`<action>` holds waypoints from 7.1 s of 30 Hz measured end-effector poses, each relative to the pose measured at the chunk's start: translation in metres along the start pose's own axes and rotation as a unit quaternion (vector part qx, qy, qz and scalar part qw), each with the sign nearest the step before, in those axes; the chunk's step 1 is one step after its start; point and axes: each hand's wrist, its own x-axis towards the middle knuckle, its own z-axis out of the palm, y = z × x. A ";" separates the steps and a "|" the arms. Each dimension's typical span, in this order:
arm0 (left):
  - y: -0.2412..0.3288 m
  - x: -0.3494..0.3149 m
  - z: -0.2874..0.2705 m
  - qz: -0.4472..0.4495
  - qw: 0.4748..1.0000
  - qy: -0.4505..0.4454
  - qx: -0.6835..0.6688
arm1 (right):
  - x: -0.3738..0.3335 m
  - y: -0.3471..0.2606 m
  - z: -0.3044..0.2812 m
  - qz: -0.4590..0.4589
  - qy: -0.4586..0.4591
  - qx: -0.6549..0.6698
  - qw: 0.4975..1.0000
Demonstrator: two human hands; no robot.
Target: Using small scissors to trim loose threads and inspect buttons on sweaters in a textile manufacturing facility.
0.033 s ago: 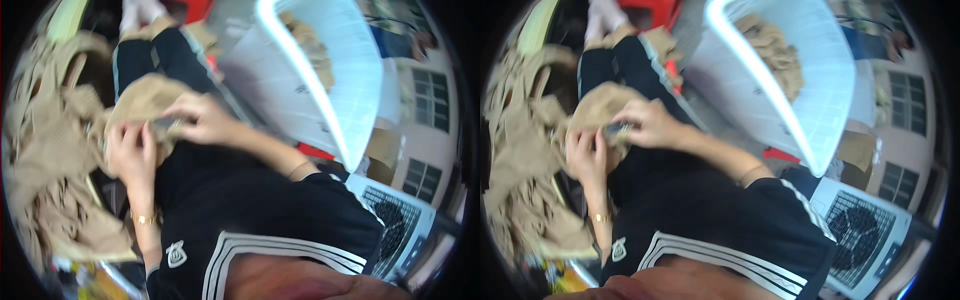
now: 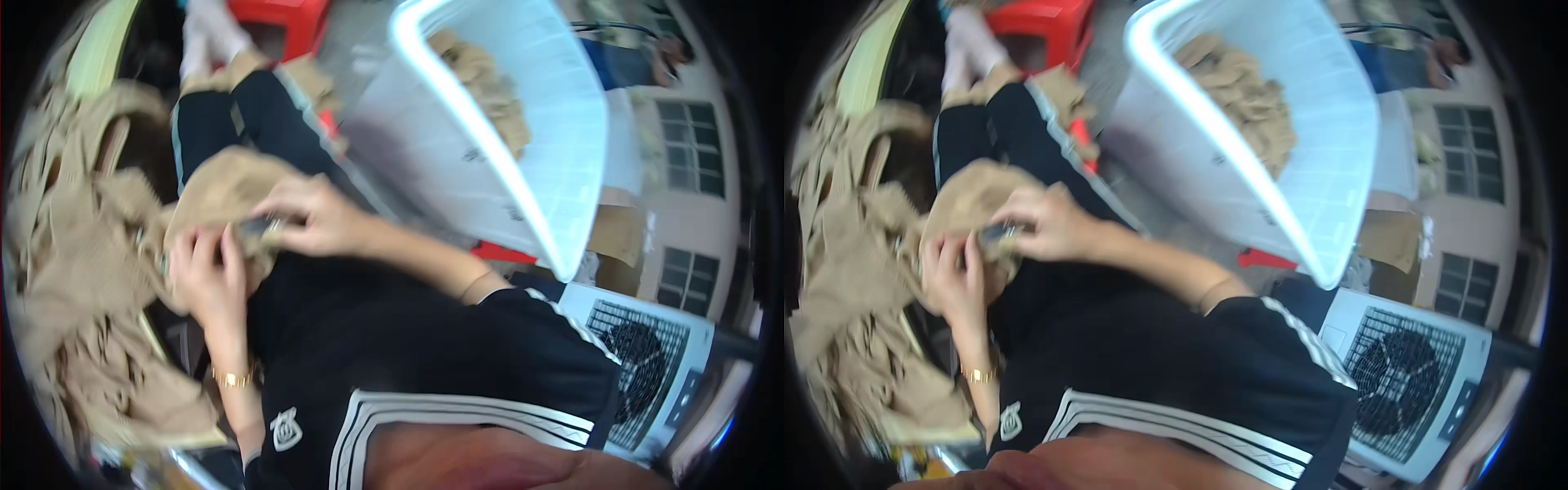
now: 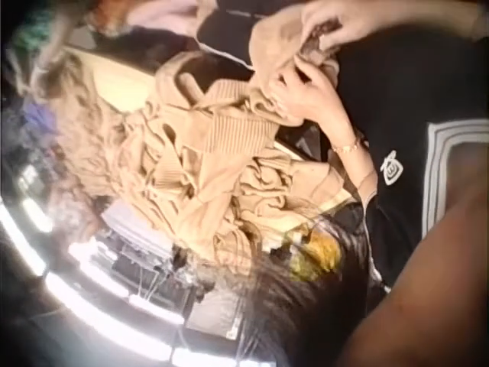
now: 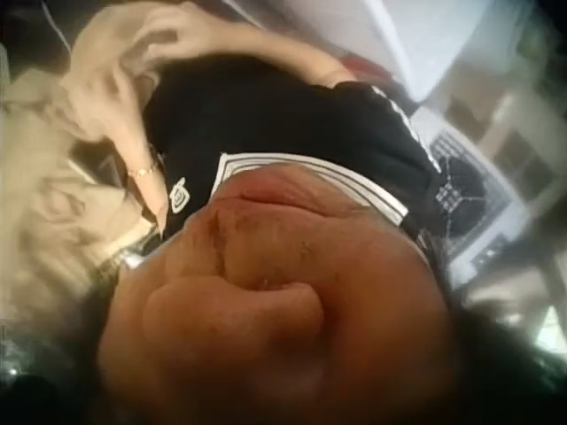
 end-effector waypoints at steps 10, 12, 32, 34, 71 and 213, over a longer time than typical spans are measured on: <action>0.010 -0.015 -0.003 -0.057 0.975 -0.003 -0.216 | -0.014 -0.008 -0.003 0.015 0.003 0.003 1.000; 0.007 -0.017 -0.003 -0.072 0.971 -0.012 -0.226 | -0.012 -0.007 0.001 -0.010 0.014 -0.006 1.000; -0.008 -0.024 -0.006 -0.182 0.896 0.017 -0.405 | 0.010 -0.021 0.010 -0.095 -0.025 -0.116 0.988; -0.009 -0.023 -0.002 -0.156 0.892 0.045 -0.421 | 0.016 -0.017 0.015 -0.136 -0.014 -0.125 0.983; -0.024 -0.034 0.006 0.006 0.980 0.150 -0.134 | 0.034 0.017 0.014 -0.295 0.059 0.009 0.954; -0.047 -0.040 -0.008 -0.170 0.897 -0.007 -0.409 | 0.015 -0.071 0.014 -0.093 -0.050 -0.257 0.961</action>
